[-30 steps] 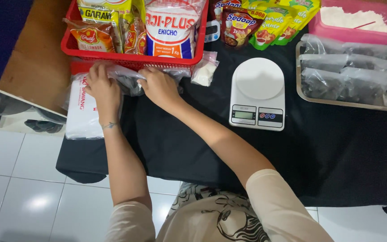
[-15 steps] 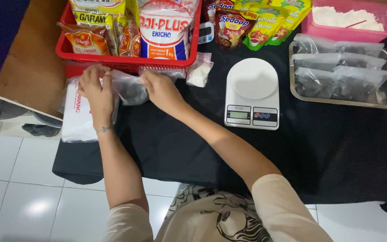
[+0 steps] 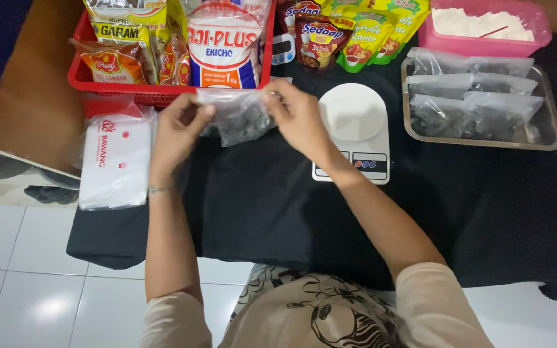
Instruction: Packaging and weighing small food items into plastic bags
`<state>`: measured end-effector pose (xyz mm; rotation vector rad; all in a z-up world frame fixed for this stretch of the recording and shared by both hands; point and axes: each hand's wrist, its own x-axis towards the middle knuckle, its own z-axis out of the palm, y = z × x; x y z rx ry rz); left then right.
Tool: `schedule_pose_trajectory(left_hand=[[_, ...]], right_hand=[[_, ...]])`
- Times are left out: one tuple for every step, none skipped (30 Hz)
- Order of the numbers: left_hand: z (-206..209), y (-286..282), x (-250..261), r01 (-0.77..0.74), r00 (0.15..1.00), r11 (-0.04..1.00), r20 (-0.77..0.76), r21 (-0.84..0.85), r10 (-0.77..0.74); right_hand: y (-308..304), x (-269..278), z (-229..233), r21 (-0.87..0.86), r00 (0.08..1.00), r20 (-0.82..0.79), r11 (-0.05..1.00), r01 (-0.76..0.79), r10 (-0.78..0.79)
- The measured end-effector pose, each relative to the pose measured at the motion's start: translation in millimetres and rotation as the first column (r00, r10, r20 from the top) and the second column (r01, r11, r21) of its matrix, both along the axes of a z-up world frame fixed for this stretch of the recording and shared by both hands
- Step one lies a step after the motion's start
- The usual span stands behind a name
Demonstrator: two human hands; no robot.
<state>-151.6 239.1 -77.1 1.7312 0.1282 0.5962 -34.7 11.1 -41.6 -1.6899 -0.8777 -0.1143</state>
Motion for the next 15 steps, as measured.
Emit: schedule_pose_trajectory(left_hand=[[10.9, -15.9, 6.4, 0.001, 1.000, 1.000, 0.000, -0.001, -0.001], [21.3, -31.7, 12.0, 0.016, 1.000, 1.000, 0.018, 0.016, -0.016], [31.4, -47.6, 17.6, 0.030, 0.999, 0.999, 0.036, 0.033, -0.031], [25.0, -53.6, 23.5, 0.031, 0.999, 0.999, 0.036, 0.032, -0.032], [18.7, -59.6, 29.4, 0.002, 0.999, 0.996, 0.051, 0.086, -0.006], [13.2, -65.1, 35.7, -0.025, 0.998, 0.990, 0.067, 0.141, 0.016], [16.4, -73.0, 36.9, -0.022, 0.998, 0.990, 0.066, 0.141, 0.013], [19.6, -81.1, 38.5, -0.001, 0.998, 0.991, 0.059, 0.132, -0.007], [22.6, -89.3, 40.2, 0.020, 0.998, 0.992, 0.053, 0.123, -0.027], [14.7, -96.5, 46.1, 0.024, 0.998, 0.992, 0.053, 0.124, -0.031], [6.6, -103.7, 51.9, 0.036, 0.998, 0.987, 0.046, 0.154, -0.044], [-1.8, -112.0, 58.0, 0.049, 0.998, 0.982, 0.040, 0.182, -0.057], [0.0, -118.8, 64.1, 0.052, 0.997, 0.982, 0.040, 0.180, -0.061], [1.2, -126.4, 69.3, 0.074, 0.994, 0.973, 0.060, 0.218, -0.089], [2.6, -134.1, 74.3, 0.095, 0.990, 0.962, 0.080, 0.255, -0.119]], right_hand=[[-7.9, 2.0, 0.8, -0.001, 1.000, 0.000, 1.000, 0.001, -0.001], [-15.6, 3.3, 0.8, 0.006, 1.000, -0.006, 1.000, -0.004, 0.004], [-23.6, 4.5, 0.7, 0.012, 1.000, -0.012, 1.000, -0.009, 0.010], [-32.6, 6.8, -0.2, 0.011, 1.000, -0.012, 1.000, -0.009, 0.009], [-41.6, 9.3, -0.9, 0.020, 0.999, -0.032, 1.000, -0.003, 0.004], [-50.3, 11.7, -1.3, 0.030, 0.999, -0.053, 1.000, 0.004, -0.003], [-62.3, 10.2, 5.9, 0.030, 0.999, -0.054, 1.000, 0.007, -0.005], [-74.5, 9.3, 13.1, -0.015, 0.999, 0.045, 1.000, 0.028, -0.027], [-86.8, 8.4, 20.1, -0.057, 0.989, 0.144, 0.997, 0.052, -0.044], [-99.1, 7.8, 24.7, -0.057, 0.988, 0.144, 0.997, 0.056, -0.048], [-111.4, 7.2, 29.2, -0.073, 0.994, 0.097, 0.996, 0.050, -0.043], [-124.6, 6.7, 33.7, -0.091, 0.998, 0.050, 0.995, 0.043, -0.038], [-135.4, 13.8, 29.7, -0.093, 0.998, 0.051, 0.995, 0.047, -0.042], [-147.0, 19.8, 25.1, -0.126, 0.997, 0.060, 0.991, 0.046, -0.039], [-158.9, 25.6, 20.7, -0.160, 0.997, 0.069, 0.986, 0.045, -0.034]])
